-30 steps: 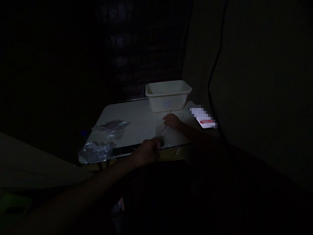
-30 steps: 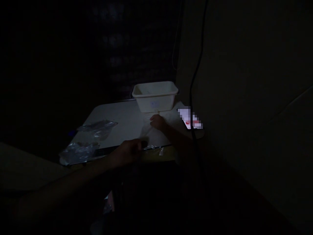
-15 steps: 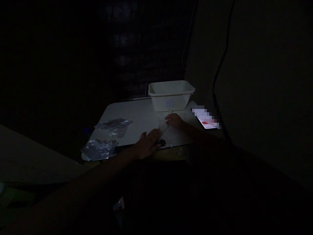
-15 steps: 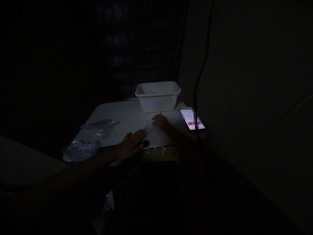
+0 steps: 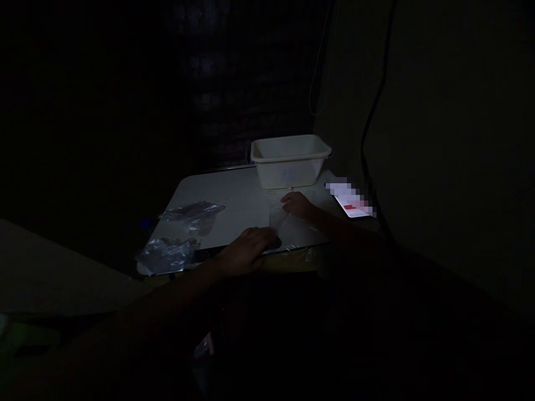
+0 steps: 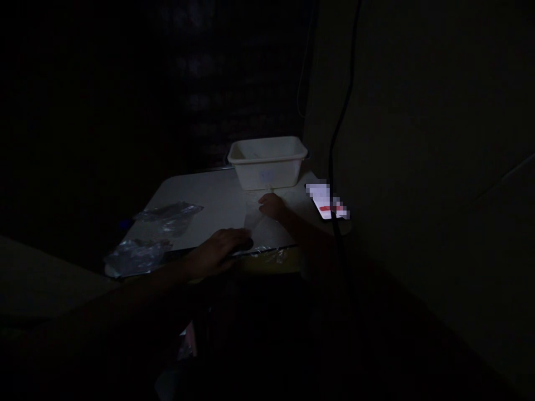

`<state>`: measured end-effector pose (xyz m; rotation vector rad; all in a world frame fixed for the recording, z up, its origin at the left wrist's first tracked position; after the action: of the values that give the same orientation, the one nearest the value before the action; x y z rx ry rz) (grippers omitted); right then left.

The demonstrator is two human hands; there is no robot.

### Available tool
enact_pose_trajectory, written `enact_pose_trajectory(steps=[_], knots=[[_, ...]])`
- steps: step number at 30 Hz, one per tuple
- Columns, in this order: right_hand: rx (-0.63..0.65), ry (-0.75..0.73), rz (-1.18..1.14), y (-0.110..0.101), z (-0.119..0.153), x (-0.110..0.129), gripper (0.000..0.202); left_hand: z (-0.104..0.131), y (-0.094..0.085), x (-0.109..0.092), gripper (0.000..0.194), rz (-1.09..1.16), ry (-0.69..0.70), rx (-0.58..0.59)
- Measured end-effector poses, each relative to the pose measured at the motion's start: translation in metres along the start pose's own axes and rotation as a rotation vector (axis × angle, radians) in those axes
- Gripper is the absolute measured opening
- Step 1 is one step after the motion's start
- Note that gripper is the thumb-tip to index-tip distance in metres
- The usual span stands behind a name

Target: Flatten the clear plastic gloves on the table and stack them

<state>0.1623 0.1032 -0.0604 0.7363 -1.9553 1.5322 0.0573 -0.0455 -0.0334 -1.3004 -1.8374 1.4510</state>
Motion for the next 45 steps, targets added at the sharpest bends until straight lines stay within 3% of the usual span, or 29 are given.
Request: enact_pose_trajectory(steps=[3,6,15,25,29,34,39,45], knots=[[0.015,-0.002,0.032,0.001,0.001,-0.001,0.018,-0.001,0.000,-0.006,0.028,-0.019,0.053,-0.066],[0.006,-0.020,0.064,0.000,0.000,0.001,0.018,-0.003,-0.004,-0.012,0.023,-0.086,0.107,-0.118],[0.031,-0.027,0.107,0.000,0.003,0.006,0.017,-0.003,-0.005,-0.032,0.027,-0.289,0.277,-0.071],[0.013,-0.063,0.133,0.001,0.000,0.004,0.018,0.002,0.001,-0.044,0.026,-0.292,0.372,-0.051],[0.001,-0.072,0.156,0.003,-0.002,0.002,0.019,-0.005,-0.008,-0.038,0.023,-0.195,0.247,-0.136],[0.011,-0.059,0.182,0.004,-0.001,0.002,0.019,-0.017,-0.017,0.007,0.028,-0.082,-0.098,-0.264],[0.044,-0.056,0.224,0.004,0.002,0.004,0.021,-0.024,0.011,0.036,0.035,-0.098,-0.205,-0.075],[0.049,-0.066,0.211,0.005,0.001,0.003,0.025,-0.018,0.030,0.042,0.044,-0.214,-0.259,0.114]])
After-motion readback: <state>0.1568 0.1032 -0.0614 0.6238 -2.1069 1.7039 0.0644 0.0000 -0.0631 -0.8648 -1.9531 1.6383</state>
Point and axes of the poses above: each hand's wrist, its own z-axis away from the middle knuckle, its own y-axis out of the palm, x = y × z, the point moved 10 cm from there along -z, towards the middle knuckle, and after that the axes turned 10 degrees about -x, right-handed, at the moved point
